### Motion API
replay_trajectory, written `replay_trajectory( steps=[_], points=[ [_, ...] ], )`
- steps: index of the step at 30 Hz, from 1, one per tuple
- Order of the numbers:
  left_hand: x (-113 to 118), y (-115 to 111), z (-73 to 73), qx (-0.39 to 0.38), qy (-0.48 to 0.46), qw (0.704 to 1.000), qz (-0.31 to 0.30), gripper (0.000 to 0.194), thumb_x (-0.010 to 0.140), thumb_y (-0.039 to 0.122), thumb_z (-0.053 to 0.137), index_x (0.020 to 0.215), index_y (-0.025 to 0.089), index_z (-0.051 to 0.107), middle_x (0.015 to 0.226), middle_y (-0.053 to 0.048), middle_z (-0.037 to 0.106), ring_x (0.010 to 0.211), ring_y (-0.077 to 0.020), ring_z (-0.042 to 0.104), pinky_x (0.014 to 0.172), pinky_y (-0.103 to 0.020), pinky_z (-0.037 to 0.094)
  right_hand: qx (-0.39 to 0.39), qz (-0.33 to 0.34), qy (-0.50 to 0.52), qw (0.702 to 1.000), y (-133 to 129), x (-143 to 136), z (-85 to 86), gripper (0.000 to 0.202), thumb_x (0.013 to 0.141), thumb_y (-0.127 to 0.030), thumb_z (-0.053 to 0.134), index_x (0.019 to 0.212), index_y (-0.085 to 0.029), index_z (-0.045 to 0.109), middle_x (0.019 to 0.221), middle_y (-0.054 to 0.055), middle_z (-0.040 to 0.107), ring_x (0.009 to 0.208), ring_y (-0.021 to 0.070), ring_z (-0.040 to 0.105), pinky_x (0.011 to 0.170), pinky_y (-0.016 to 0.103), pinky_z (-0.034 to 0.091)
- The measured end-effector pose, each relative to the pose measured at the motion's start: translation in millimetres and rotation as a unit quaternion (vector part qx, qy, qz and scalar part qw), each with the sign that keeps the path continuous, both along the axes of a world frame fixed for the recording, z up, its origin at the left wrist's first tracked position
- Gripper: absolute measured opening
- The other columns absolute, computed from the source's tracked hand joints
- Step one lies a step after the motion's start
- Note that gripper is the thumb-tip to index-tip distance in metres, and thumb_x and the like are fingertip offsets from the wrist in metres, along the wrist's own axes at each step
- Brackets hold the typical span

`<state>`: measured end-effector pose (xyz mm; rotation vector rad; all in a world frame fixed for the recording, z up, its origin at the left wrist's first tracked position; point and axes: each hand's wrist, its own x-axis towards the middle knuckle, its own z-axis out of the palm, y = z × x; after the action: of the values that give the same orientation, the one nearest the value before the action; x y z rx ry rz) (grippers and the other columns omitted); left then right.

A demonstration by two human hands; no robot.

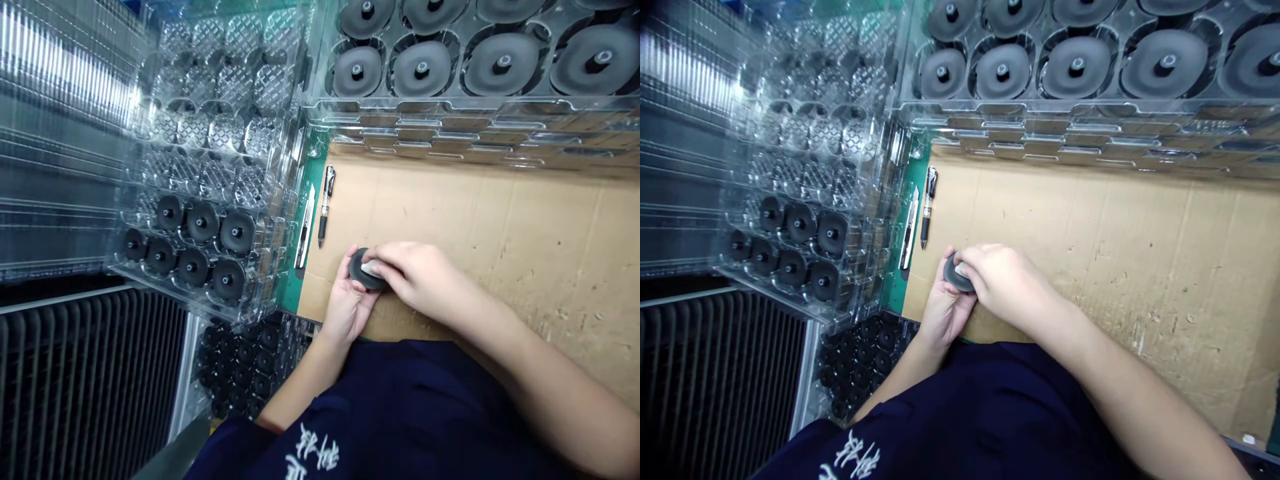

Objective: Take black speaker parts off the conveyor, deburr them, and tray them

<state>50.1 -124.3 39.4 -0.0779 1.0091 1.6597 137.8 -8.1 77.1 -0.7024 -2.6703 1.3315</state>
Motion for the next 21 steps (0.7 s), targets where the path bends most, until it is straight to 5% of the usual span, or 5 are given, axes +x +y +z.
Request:
replay_trajectory(
  steps=[4, 8, 12, 15, 21],
  points=[
    [-1, 1, 1.4, 0.007, -0.008, 1.000, -0.011, 0.052, 0.075, 0.026, 0.072, 0.122, 0.029, 0.052, 0.127, -0.006, 0.056, 0.117, -0.0163, 0.052, 0.101, -0.028, 0.041, 0.024, -0.051, 0.059, 0.997, -1, 18, -8.9, 0.023, 0.092, -0.020, 0.044, 0.103, -0.015, 0.063, 0.101, 0.006, 0.067, 0.092, 0.0175, 0.062, 0.083, 0.030, 0.047],
    [1, 3, 1.1, 0.026, 0.000, 0.999, -0.024, 0.052, 0.074, 0.026, 0.073, 0.121, 0.029, 0.053, 0.127, -0.007, 0.055, 0.120, -0.0197, 0.050, 0.103, -0.035, 0.039, -0.009, -0.062, 0.011, 0.998, 9, 37, -6.9, 0.019, 0.090, -0.022, 0.050, 0.102, -0.021, 0.064, 0.098, 0.000, 0.070, 0.087, 0.0136, 0.065, 0.079, 0.025, 0.048],
    [3, 2, -0.6, 0.007, 0.019, 1.000, -0.007, 0.051, 0.074, 0.027, 0.073, 0.121, 0.030, 0.053, 0.125, -0.004, 0.056, 0.117, -0.0184, 0.052, 0.102, -0.033, 0.041, -0.009, -0.144, 0.066, 0.987, 7, 19, -1.8, 0.020, 0.091, -0.023, 0.049, 0.104, -0.021, 0.063, 0.103, 0.001, 0.068, 0.094, 0.0141, 0.063, 0.085, 0.025, 0.047],
    [3, 3, 0.4, -0.002, 0.022, 1.000, -0.017, 0.055, 0.073, 0.029, 0.074, 0.123, 0.029, 0.052, 0.128, -0.006, 0.054, 0.118, -0.0199, 0.051, 0.102, -0.033, 0.040, -0.046, -0.131, 0.095, 0.986, -5, 14, -2.7, 0.021, 0.091, -0.023, 0.047, 0.103, -0.022, 0.064, 0.104, 0.002, 0.068, 0.095, 0.0150, 0.063, 0.086, 0.027, 0.047],
    [-1, 8, 7.1, 0.020, 0.009, 0.998, -0.058, 0.064, 0.073, 0.032, 0.073, 0.129, 0.028, 0.042, 0.130, -0.010, 0.052, 0.117, -0.0272, 0.053, 0.103, -0.043, 0.038, -0.138, -0.212, -0.090, 0.963, -26, 110, -16.4, 0.027, 0.087, -0.042, 0.052, 0.100, -0.025, 0.068, 0.087, 0.001, 0.070, 0.068, 0.0147, 0.063, 0.057, 0.024, 0.048]
  ],
)
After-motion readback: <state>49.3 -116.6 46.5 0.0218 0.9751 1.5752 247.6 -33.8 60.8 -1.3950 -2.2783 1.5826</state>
